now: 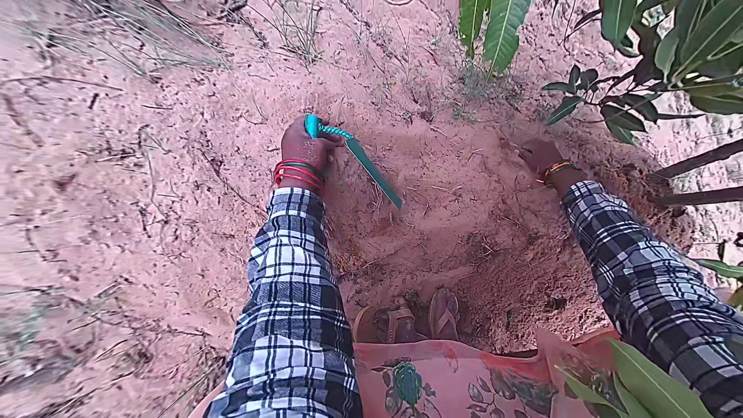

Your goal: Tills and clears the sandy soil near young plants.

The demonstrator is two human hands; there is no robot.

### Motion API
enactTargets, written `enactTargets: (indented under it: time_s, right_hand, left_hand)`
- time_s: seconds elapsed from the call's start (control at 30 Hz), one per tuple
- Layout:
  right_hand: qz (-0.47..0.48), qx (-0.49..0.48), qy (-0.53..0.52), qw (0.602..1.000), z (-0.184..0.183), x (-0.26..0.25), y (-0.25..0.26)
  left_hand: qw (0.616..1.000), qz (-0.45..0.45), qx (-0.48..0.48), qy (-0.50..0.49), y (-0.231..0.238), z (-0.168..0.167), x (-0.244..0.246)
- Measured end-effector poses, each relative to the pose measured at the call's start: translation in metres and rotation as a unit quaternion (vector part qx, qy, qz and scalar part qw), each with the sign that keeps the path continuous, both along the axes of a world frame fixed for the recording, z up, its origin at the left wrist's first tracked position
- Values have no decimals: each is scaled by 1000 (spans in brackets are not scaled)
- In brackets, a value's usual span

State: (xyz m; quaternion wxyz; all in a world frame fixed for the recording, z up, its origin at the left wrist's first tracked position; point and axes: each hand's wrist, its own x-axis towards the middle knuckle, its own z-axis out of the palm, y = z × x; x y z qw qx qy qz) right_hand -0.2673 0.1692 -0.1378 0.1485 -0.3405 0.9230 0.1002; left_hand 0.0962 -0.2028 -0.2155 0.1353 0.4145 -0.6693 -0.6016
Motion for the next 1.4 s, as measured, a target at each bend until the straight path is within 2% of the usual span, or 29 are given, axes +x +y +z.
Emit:
enactTargets:
  time_s: [0.1,0.23,0.3,0.47,0.6,0.77,0.83,0.9,1.0,1.03,1.1,1.17,1.23,1.33,1.4]
  right_hand:
    - [-23,-8,-7,1000,4,13,9]
    - [-146,-103,-21,984,15,11,0]
    - [-184,-102,8,978,16,-2,-13]
    - [-143,-24,24,989,-14,-54,-57]
    - [-104,20,33,994,-58,-91,-77]
    - [-113,73,20,991,-49,-72,-85]
    - [-131,27,3,991,-43,-62,-84]
    - [-180,-79,-30,980,-32,-45,-82]
    - [-250,-265,-83,927,-23,-28,-72]
    - [-251,-290,-79,920,-21,-27,-68]
    - [-227,-235,-16,945,-20,-30,-59]
    - [-155,-101,44,982,-23,-41,-53]
    - [-85,-20,75,993,-28,-57,-52]
    - [-110,67,86,988,-23,-77,-54]
    - [-150,53,104,982,-27,-88,-48]
  left_hand:
    - [1000,0,-8,3,0,-3,1]
    - [1000,-4,-7,4,0,-4,3]
    - [1000,3,-1,6,0,-4,4]
    - [1000,15,13,-21,-2,-1,1]
    - [999,39,6,-28,1,-2,-3]
    - [999,48,-6,-10,5,-3,-1]
    - [999,43,-5,-9,7,-4,1]
    - [999,49,-6,-3,7,-6,3]
    - [998,54,-31,7,11,-12,8]
    - [998,55,-43,10,12,-13,9]
    - [997,59,-56,9,17,-15,13]
    - [996,64,-67,-1,21,-13,15]
    - [995,60,-80,-16,19,-13,17]
    - [993,57,-99,-37,15,-13,15]
    - [992,64,-99,-52,15,-12,16]
